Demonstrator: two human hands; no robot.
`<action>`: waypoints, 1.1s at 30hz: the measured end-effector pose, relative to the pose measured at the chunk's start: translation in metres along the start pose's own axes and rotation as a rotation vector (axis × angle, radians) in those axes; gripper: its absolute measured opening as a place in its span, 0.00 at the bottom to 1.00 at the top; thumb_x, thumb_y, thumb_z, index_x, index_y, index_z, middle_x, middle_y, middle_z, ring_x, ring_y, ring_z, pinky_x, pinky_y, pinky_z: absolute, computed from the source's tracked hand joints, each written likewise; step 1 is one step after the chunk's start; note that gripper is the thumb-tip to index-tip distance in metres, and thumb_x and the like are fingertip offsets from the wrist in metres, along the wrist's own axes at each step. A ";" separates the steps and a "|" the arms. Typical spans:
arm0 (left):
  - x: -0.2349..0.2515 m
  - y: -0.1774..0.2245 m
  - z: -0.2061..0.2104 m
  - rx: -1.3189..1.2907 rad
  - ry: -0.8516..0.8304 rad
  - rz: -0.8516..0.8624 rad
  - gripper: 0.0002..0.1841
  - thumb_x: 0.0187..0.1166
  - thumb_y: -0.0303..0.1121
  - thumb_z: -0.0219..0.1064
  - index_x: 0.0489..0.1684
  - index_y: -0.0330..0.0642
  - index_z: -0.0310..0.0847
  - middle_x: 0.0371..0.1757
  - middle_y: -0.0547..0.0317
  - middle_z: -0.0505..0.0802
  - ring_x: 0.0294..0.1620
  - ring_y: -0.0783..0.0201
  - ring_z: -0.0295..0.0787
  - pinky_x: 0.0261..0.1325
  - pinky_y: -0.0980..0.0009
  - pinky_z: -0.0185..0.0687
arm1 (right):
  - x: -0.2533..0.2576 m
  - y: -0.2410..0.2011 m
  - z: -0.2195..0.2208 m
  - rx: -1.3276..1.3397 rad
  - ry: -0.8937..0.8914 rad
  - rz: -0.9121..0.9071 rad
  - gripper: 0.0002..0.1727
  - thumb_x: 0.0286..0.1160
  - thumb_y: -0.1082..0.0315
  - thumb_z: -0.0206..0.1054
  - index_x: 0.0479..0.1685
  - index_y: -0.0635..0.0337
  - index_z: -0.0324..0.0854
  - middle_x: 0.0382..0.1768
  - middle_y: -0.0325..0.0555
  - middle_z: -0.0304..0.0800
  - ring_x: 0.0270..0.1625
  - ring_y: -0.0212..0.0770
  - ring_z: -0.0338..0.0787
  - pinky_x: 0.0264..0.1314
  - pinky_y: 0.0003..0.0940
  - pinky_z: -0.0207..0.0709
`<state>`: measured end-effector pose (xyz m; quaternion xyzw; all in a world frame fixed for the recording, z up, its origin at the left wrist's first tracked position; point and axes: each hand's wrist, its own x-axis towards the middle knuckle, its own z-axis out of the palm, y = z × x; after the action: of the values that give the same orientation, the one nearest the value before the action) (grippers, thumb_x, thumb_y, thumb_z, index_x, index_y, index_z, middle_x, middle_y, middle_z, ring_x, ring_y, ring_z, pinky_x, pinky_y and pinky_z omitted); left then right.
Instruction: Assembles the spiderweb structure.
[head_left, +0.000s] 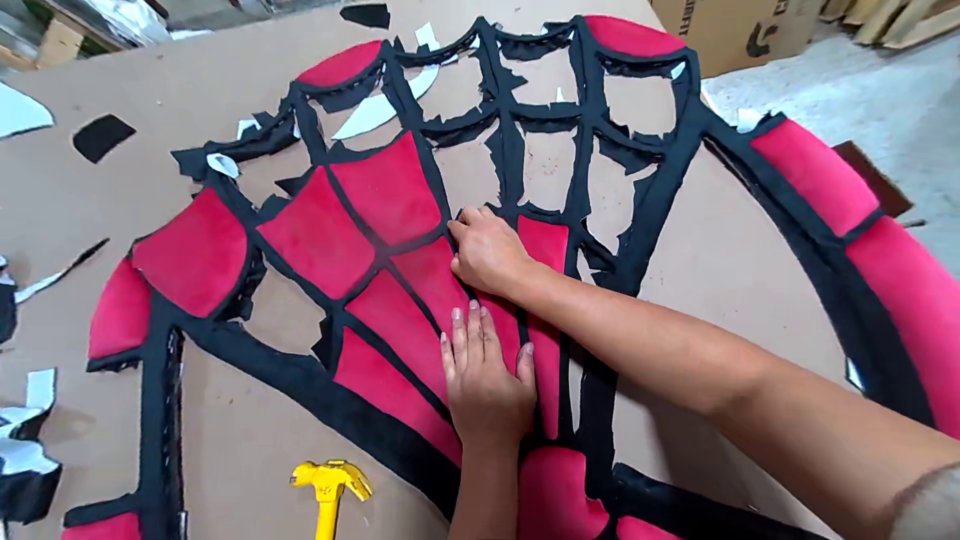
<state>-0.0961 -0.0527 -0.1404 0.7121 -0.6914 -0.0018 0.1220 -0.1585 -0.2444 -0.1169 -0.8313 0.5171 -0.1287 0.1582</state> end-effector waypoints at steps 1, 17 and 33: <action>-0.001 -0.001 0.000 -0.008 0.000 -0.003 0.40 0.82 0.63 0.50 0.85 0.41 0.72 0.91 0.59 0.70 0.94 0.54 0.55 0.94 0.45 0.48 | 0.004 -0.002 -0.003 -0.003 -0.015 0.024 0.21 0.72 0.60 0.67 0.62 0.58 0.88 0.61 0.51 0.85 0.67 0.53 0.83 0.65 0.50 0.80; -0.001 -0.006 0.001 -0.170 0.022 -0.031 0.35 0.84 0.60 0.52 0.79 0.42 0.80 0.89 0.63 0.74 0.94 0.55 0.55 0.95 0.45 0.44 | 0.025 -0.021 -0.019 -0.097 -0.154 0.151 0.21 0.72 0.62 0.68 0.61 0.64 0.82 0.62 0.58 0.83 0.67 0.61 0.82 0.60 0.60 0.79; -0.005 -0.006 0.002 -0.175 0.074 -0.043 0.33 0.80 0.59 0.58 0.68 0.41 0.87 0.91 0.48 0.68 0.94 0.47 0.54 0.94 0.49 0.50 | 0.008 -0.050 -0.013 -0.222 -0.095 0.160 0.17 0.84 0.71 0.54 0.65 0.65 0.79 0.54 0.61 0.88 0.62 0.59 0.88 0.63 0.53 0.81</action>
<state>-0.0908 -0.0481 -0.1441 0.7127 -0.6684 -0.0386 0.2092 -0.1196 -0.2323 -0.0845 -0.8051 0.5845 -0.0181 0.0994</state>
